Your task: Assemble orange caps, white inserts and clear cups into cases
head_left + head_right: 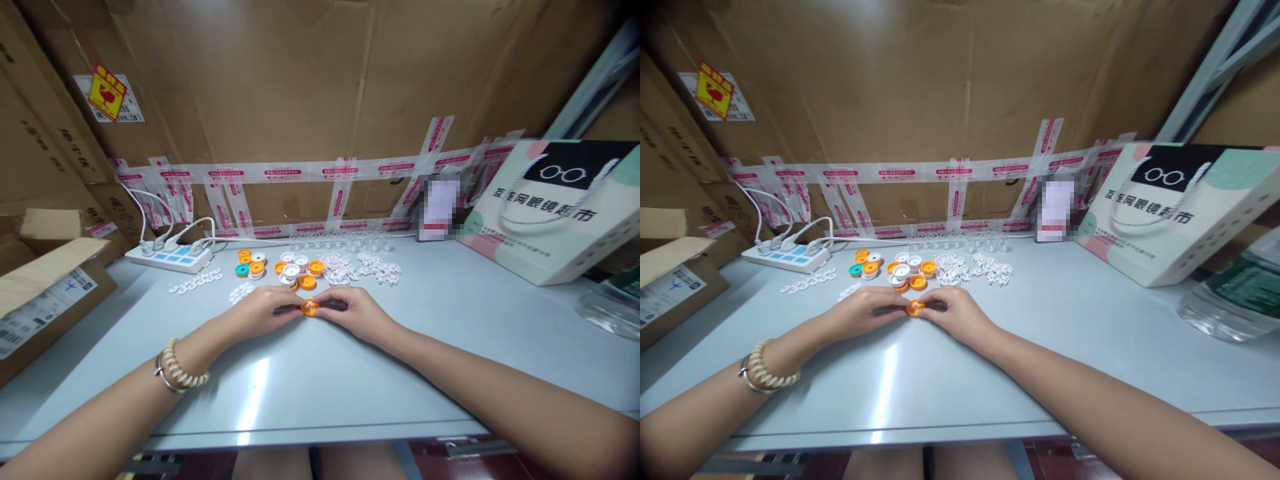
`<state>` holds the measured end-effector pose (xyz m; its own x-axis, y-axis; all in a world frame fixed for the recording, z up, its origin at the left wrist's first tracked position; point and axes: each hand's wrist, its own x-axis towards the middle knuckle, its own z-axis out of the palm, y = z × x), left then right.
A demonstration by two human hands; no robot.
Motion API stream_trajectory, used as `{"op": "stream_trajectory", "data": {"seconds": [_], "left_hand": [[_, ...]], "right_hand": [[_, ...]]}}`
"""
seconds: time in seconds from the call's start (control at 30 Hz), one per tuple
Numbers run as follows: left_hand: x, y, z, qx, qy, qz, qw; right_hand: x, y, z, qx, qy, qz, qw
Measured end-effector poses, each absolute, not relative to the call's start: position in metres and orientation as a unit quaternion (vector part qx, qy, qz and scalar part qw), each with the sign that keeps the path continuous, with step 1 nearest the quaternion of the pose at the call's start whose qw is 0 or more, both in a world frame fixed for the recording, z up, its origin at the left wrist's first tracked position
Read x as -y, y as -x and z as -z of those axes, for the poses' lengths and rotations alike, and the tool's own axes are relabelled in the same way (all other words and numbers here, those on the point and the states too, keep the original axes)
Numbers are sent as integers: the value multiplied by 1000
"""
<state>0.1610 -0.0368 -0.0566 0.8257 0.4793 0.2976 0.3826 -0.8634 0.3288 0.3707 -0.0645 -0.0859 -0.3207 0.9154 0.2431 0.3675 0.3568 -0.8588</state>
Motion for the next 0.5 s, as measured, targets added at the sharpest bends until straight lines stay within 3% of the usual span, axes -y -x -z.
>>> {"op": "stream_trajectory", "data": {"seconds": [0.5], "left_hand": [[38,-161,53,-225,-951,-166,133]], "right_hand": [[62,-371,89,749,429,-319,391]]}}
